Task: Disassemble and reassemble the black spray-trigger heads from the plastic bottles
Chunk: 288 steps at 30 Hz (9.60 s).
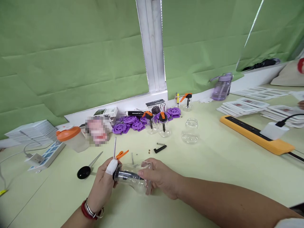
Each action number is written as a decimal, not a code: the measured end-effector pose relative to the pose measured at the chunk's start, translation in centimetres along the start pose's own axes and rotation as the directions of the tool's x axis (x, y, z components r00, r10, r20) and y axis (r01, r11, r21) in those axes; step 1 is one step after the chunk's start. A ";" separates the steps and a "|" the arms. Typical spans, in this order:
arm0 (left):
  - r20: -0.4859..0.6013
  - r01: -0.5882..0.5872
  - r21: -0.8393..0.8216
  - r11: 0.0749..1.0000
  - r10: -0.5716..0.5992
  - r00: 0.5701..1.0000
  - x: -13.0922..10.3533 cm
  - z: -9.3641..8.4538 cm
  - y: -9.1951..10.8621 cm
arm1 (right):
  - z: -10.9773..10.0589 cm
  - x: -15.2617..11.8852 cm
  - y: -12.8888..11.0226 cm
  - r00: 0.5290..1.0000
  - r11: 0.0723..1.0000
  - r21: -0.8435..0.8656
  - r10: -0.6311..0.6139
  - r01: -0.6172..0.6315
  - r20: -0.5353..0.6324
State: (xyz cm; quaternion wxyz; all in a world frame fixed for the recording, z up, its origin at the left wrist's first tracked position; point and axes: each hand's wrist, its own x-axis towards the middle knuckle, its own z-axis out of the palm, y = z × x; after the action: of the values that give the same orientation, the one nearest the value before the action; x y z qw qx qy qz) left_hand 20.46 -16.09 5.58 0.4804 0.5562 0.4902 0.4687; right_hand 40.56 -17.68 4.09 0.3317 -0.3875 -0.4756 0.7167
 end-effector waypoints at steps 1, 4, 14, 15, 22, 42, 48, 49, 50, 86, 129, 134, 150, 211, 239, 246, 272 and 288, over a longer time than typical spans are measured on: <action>-0.008 0.023 0.047 0.999 -0.022 1.000 0.0 0.0 0.1 | -0.3 -0.1 -0.2 0.995 0.983 -0.159 -0.096 0.089 -0.033; -0.038 0.157 0.058 0.986 -0.155 0.987 0.1 0.2 0.1 | -1.2 -0.4 -0.9 0.854 0.616 -0.633 -0.498 0.469 0.150; -0.054 -0.144 0.174 0.974 0.156 0.986 -0.8 0.0 -0.9 | -0.9 -0.6 -0.8 0.971 0.839 -0.492 -0.168 0.232 0.172; -0.038 -0.153 0.191 0.970 0.163 0.986 -0.7 -0.1 -1.0 | -0.7 -0.9 -0.8 0.948 0.751 -0.578 -0.257 0.318 0.188; 0.053 -0.248 0.303 0.920 0.244 0.968 -0.9 0.4 -0.9 | -1.8 -0.9 -2.3 0.815 0.313 -0.806 -0.483 0.502 0.320; 0.025 0.319 0.046 0.947 -0.321 0.947 -1.7 3.5 -0.1 | -0.4 -1.9 0.3 0.446 -0.728 -0.682 -0.588 0.072 0.675; 0.077 -0.323 0.483 0.814 0.328 0.942 -2.0 0.9 0.1 | -0.8 -2.3 -0.8 0.425 -0.598 -0.795 -0.695 0.106 0.580; 0.088 -0.490 0.590 0.642 0.552 0.829 -2.0 0.3 0.2 | -0.8 -2.5 -1.1 0.463 -0.539 -0.832 -0.709 0.131 0.533; 0.137 -0.609 0.653 0.450 0.721 0.679 -1.9 -0.2 0.4 | -0.7 -2.7 -1.5 0.507 -0.476 -0.864 -0.711 0.163 0.487; 0.153 0.269 -0.275 0.923 -0.234 0.960 -0.7 1.2 0.8 | -13.1 -2.9 0.6 0.580 0.476 -0.838 -0.614 -0.269 -0.535; 0.234 0.194 0.239 0.951 -0.250 0.940 -0.6 3.7 -2.6 | -3.9 4.6 1.4 0.978 0.921 -0.376 -0.163 0.102 -0.133; 0.263 0.155 0.281 0.947 -0.231 0.937 -0.2 4.1 -2.8 | -3.4 5.1 1.6 0.973 0.909 -0.395 -0.197 0.135 -0.121; 0.210 0.213 0.218 0.952 -0.259 0.943 0.3 4.1 -3.4 | -3.9 6.1 2.6 0.941 0.851 -0.477 -0.314 0.220 -0.125; 0.174 0.266 0.161 0.950 -0.292 0.940 0.5 4.5 -2.5 | -2.8 6.1 2.6 0.893 0.902 -0.329 -0.370 0.280 -0.256; 0.150 0.264 0.135 0.955 -0.283 0.947 0.6 4.5 -2.9 | -2.6 6.1 2.5 0.875 0.909 -0.346 -0.350 0.232 -0.335; 0.139 0.255 0.150 0.955 -0.276 0.951 0.9 4.5 -2.9 | -2.8 6.1 2.5 0.870 0.903 -0.361 -0.359 0.233 -0.337; 0.291 -0.026 0.693 0.721 -0.246 0.924 1.0 -0.3 -1.0 | -4.6 9.5 -3.3 0.882 -0.091 -0.984 -0.435 0.155 0.179; 0.299 -0.046 0.726 0.687 -0.254 0.920 1.0 -0.4 -1.2 | -1.4 10.5 -1.3 0.942 -0.181 -0.966 -0.245 0.186 0.227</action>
State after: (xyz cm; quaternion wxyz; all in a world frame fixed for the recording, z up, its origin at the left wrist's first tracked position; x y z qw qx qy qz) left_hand 20.01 -14.95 4.43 0.3347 0.7489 0.5640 0.0947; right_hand 36.86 -7.79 2.49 0.0519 -0.4307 -0.9002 0.0384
